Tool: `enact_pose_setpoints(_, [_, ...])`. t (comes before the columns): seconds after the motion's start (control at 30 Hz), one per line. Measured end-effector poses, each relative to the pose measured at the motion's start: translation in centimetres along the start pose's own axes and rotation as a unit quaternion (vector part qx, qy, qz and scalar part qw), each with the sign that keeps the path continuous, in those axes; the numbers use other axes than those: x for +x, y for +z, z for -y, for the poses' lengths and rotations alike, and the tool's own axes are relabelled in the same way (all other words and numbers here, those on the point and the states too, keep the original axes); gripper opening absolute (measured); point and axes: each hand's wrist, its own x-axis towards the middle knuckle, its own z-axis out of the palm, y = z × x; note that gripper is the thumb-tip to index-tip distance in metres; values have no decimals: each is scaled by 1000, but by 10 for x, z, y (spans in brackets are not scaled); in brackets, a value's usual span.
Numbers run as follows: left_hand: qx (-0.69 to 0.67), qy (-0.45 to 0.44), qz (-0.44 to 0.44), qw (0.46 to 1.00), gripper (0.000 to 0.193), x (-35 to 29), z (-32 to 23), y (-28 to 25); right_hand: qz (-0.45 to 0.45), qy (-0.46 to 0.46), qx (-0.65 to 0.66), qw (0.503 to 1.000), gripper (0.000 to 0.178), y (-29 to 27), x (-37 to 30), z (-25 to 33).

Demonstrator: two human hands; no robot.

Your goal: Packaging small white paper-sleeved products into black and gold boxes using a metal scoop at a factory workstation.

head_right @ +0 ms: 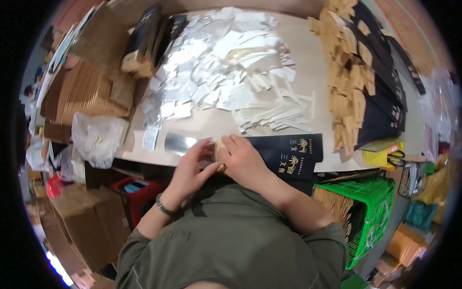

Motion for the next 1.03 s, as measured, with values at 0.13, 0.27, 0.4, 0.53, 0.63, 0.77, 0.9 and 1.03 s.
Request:
enact_pose_setpoints(0.13, [316, 178, -44, 931, 72, 4, 20, -42, -83, -82, 61, 991, 25, 15, 2, -1])
enact_pose_setpoints(0.27, [304, 203, -28, 930, 72, 10, 46, -49, 21, -79, -69, 994, 16, -54, 27, 15])
enact_pose_setpoints(0.4, [56, -59, -52, 995, 42, 10, 36, -50, -95, 209, 104, 968, 14, -233, 47, -71])
enact_pose_setpoints(0.53, [-143, -156, 134, 968, 47, -2, 44, -24, -95, 83, -286, 950, 16, -242, 19, -105])
enact_pose_setpoints(0.63, [-264, -184, 223, 920, 69, -1, 11, -7, 168, -34, -61, 983, 39, -118, -26, -70])
enact_pose_setpoints(0.77, [-247, -104, 235, 934, 65, 8, -2, 11, 96, 12, 47, 994, 39, -35, -13, -47])
enact_pose_setpoints(0.9, [8, -78, 81, 994, 53, -2, 17, -17, 25, 87, -74, 993, 32, -21, -12, -14])
enact_pose_setpoints(1.03, [209, -62, -14, 976, 57, -16, 37, -33, 169, 309, -22, 936, 30, -7, 11, -1])
